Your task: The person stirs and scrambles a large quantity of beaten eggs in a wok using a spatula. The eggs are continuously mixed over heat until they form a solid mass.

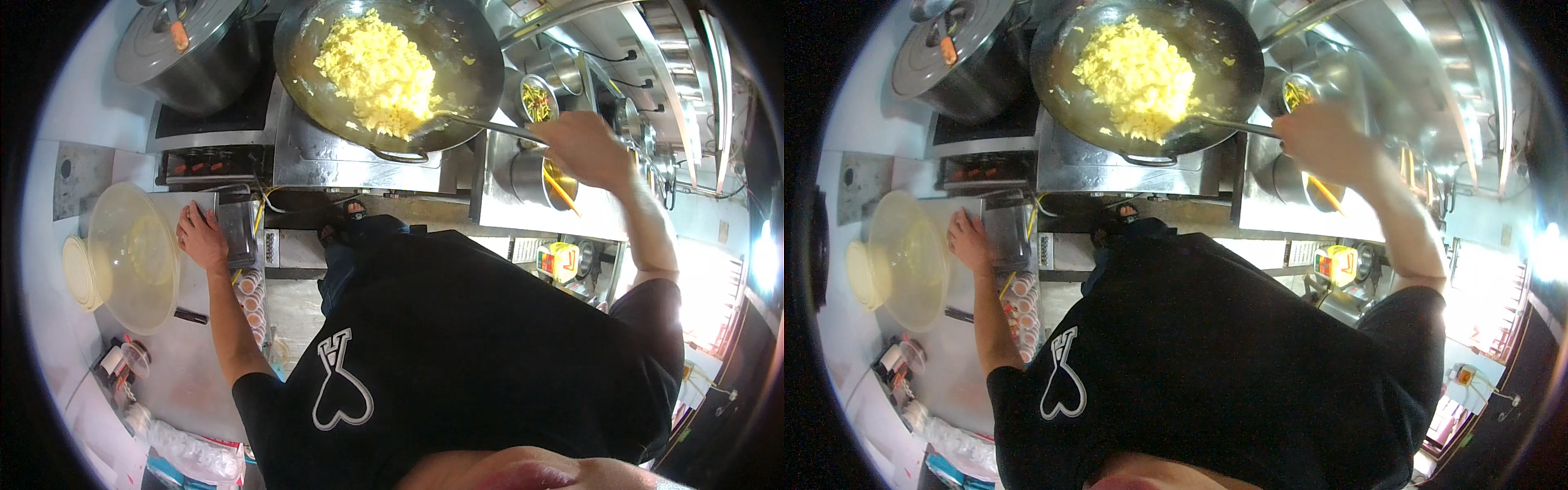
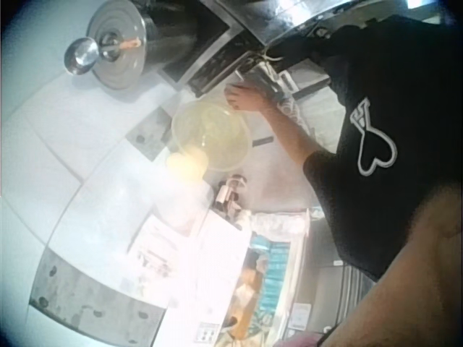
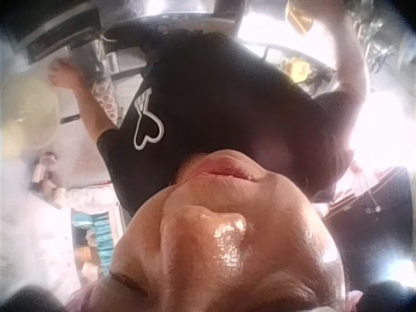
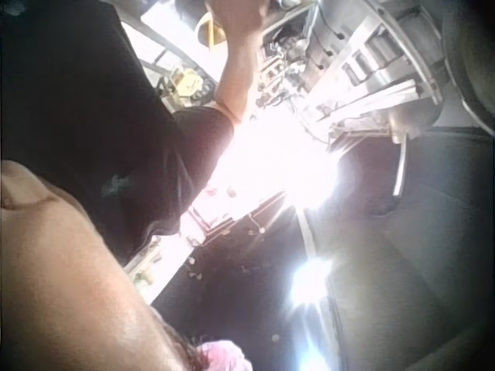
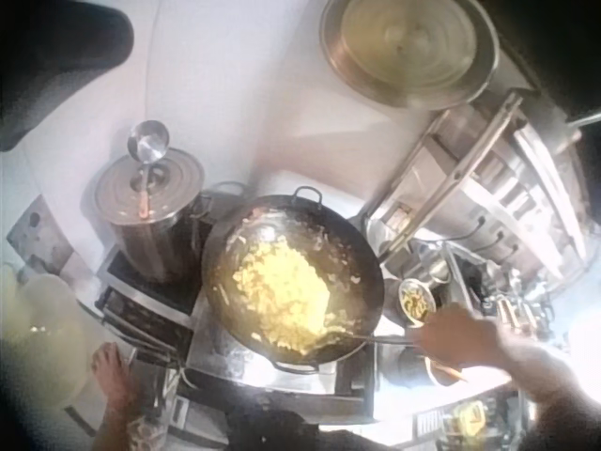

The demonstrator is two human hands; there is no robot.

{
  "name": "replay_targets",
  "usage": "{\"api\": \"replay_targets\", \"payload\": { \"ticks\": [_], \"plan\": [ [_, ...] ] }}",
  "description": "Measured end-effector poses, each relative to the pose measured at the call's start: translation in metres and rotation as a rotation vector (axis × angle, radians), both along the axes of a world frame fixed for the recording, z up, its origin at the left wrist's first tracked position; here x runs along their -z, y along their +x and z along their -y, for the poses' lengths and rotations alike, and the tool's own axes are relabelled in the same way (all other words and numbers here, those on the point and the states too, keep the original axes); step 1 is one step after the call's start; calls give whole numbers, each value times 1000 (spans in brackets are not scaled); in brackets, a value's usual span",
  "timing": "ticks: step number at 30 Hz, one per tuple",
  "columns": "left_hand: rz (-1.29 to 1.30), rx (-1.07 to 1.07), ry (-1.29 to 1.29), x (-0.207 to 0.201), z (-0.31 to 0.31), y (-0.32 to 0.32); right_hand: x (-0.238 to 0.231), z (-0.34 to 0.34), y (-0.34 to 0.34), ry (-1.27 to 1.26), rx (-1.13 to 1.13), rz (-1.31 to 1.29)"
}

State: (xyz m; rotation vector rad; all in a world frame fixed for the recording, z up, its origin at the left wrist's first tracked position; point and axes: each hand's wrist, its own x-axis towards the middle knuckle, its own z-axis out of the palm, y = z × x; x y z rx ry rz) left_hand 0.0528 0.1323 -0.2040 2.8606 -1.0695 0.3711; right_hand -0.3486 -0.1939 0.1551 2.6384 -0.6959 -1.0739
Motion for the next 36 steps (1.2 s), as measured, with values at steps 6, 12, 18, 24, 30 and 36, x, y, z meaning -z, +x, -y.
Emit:
{"api": "replay_targets", "payload": {
  "ticks": [6,12,18,24,30,36],
  "plan": [
    [0,48,-50,11,4,0,127,59,35,-85,44,204],
    [21,4,-33,5,-4,1,36,55,13,-28,166,74],
    [13,1,-32,8,0,5,55,21,-9,-37,149,58],
    [-5,15,-43,13,-1,6,100,69,6,-181,230,193],
    [0,0,-39,5,-4,2,50,62,-16,-481,168,28],
    [-27,16,-10,12,0,1,139,117,6,-434,209,282]
  ]
}}
